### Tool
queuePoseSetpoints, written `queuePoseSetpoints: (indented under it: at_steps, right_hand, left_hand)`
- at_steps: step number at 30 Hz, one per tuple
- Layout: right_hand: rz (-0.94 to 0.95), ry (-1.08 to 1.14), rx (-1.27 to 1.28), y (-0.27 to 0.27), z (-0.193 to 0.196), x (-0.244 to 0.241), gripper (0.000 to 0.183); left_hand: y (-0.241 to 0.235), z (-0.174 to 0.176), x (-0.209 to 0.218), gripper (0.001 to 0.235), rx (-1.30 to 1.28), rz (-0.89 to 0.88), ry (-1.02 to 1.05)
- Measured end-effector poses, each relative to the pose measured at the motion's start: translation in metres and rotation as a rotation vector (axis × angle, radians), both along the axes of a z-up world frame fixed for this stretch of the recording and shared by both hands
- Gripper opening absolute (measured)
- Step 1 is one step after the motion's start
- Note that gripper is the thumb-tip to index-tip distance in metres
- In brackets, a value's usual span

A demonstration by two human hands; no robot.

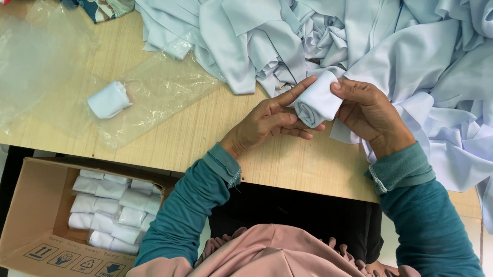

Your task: Folding white fabric strips and placing them into individual plastic bags at a workstation.

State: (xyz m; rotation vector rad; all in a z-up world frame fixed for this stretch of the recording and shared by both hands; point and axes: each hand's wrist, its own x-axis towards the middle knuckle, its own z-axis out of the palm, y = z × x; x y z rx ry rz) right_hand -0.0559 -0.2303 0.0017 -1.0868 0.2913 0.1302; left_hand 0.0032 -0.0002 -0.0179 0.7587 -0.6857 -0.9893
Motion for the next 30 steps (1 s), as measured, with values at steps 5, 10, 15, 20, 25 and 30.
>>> queuePoseSetpoints:
  at_steps: [5,10,15,20,25,30]
  right_hand:
    - [0.003,-0.002,-0.007,-0.004,-0.009,0.0,0.032]
    - [-0.007,0.009,-0.016,0.0,-0.005,0.0,0.031]
    - [-0.01,0.008,-0.048,0.003,-0.004,-0.002,0.031]
    - [-0.018,-0.021,-0.08,0.01,0.001,-0.005,0.034]
    - [-0.032,-0.073,-0.129,0.006,-0.017,-0.002,0.036]
    - [-0.08,-0.143,-0.25,0.018,-0.001,-0.002,0.037]
  left_hand:
    - [-0.003,-0.007,0.0,0.069,0.002,0.023,-0.024]
    - [-0.004,-0.009,0.0,0.07,0.019,0.047,-0.052]
    - [-0.005,-0.01,0.0,0.069,0.024,0.076,-0.033]
    - [-0.008,-0.014,0.0,0.068,0.041,0.099,-0.036]
    - [-0.014,-0.03,0.004,0.068,0.071,0.159,-0.047]
    - [-0.02,-0.068,0.013,0.061,0.14,0.293,-0.184]
